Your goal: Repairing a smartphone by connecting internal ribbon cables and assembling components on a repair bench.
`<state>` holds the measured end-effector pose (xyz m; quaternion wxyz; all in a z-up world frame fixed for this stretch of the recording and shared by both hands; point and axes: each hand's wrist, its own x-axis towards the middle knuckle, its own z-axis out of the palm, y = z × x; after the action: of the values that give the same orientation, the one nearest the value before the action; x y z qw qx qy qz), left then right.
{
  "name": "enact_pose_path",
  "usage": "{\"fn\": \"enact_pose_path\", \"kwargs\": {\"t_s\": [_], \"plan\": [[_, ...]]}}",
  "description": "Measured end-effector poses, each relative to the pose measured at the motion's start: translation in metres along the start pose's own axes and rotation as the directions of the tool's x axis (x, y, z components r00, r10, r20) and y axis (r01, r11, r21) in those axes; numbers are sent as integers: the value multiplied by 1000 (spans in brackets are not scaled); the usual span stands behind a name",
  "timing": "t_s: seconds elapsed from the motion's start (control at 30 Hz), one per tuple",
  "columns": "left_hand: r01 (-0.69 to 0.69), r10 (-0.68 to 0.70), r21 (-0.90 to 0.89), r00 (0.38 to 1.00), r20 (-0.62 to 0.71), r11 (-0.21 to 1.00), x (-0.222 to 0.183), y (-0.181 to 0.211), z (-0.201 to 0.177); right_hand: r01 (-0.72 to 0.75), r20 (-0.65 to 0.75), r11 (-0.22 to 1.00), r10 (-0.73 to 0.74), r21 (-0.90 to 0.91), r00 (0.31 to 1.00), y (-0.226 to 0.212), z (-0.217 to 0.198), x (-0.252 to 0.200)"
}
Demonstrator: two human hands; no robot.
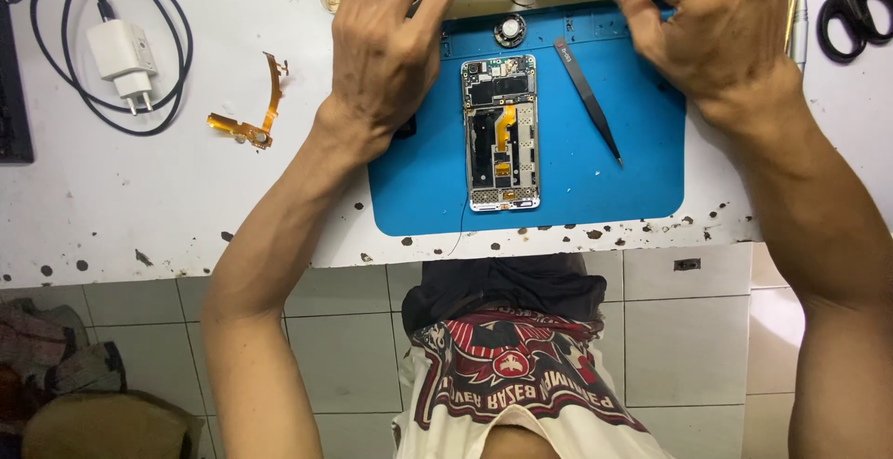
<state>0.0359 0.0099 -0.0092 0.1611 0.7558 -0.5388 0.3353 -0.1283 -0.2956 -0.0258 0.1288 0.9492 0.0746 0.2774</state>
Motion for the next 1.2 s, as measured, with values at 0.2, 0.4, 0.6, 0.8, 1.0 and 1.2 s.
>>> {"fn": "enact_pose_path", "kwargs": {"t_s": [0.2, 0.4, 0.6, 0.8, 1.0, 1.2], "plan": [[85, -90, -164, 996, -23, 983, 1, -1, 3, -10, -18, 999, 10, 36, 1000, 3, 6, -2], [146, -161, -372, 987, -8, 917, 5, -2, 3, -47, -38, 941, 63, 336, 997, -11, -13, 15], [172, -198, -427, 980, -16, 888, 6, -6, 6, 90, -78, 960, -71, 264, 994, -45, -17, 38], [163, -189, -444, 982, -15, 881, 8, -8, 2, 82, -76, 984, -95, -157, 993, -61, 12, 54], [184, -216, -432, 976, -27, 883, 12, -6, -3, 75, -177, 983, -105, -168, 979, -59, 26, 63], [195, -222, -412, 975, -18, 890, 6, -8, 4, 179, -179, 971, -206, -157, 962, -48, 34, 62]]}}
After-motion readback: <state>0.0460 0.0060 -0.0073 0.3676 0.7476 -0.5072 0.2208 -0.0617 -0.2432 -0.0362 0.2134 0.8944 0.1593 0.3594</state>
